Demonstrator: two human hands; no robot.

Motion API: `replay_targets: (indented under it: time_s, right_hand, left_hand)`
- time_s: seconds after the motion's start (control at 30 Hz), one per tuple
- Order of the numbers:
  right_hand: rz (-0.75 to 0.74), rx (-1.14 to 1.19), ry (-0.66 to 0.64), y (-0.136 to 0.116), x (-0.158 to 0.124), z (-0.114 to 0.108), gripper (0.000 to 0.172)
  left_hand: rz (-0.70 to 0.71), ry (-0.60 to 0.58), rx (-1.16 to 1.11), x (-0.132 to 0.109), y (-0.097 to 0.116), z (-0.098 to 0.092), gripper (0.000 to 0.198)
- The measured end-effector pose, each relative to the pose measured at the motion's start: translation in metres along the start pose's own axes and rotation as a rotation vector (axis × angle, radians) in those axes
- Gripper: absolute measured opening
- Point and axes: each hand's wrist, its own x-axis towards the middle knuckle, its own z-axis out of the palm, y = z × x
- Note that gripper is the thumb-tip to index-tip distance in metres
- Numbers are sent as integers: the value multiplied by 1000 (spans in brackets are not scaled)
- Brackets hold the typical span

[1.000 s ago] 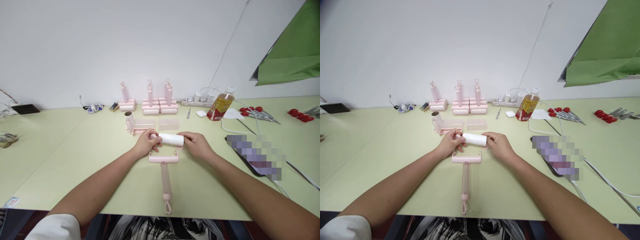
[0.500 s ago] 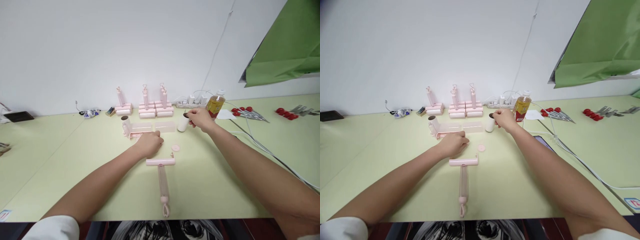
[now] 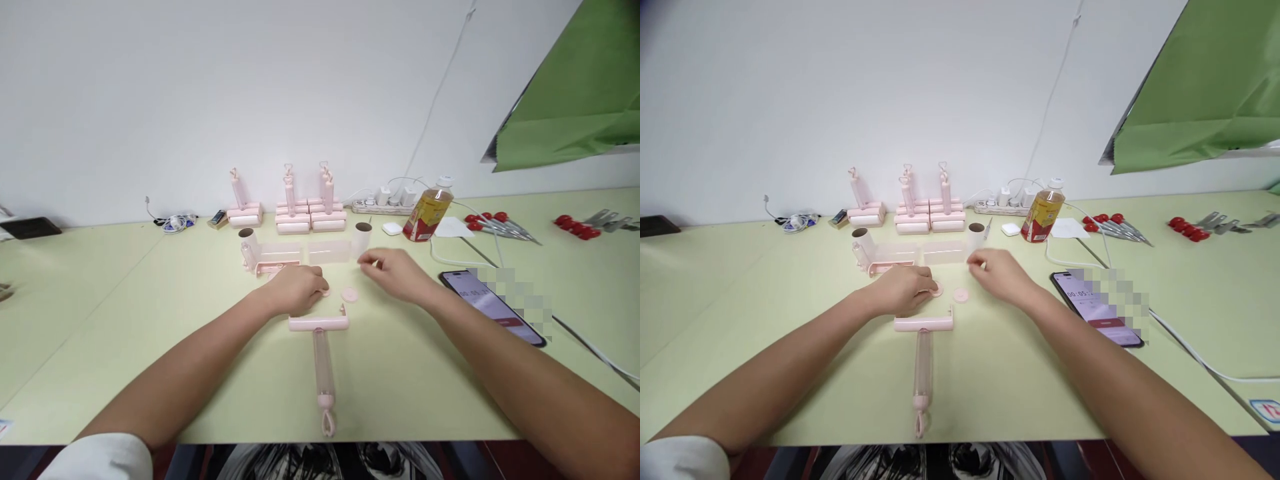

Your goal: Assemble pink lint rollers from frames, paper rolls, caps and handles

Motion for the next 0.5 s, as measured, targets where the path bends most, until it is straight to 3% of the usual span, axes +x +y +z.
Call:
replay_targets:
  time_s: [0.1,0.17,0.33,0.5]
  right_hand:
    - [-70,-15,-254,-8,-16,15,26]
    - [-112,-61,-320,-9,-18,25,30]
    - [-135,-127,-283,-5,-10,40,34]
    - [-119,-42,-159,-6,-14,39,32]
  left_hand:
    - [-4,-32,-30,1,-2,3,22]
    - [-8,-53,-47,4,-4,5,23]
    - [-19,-64,-70,4,-1,0,23]
    - [-43,-7,-130,-11,19,-8,28]
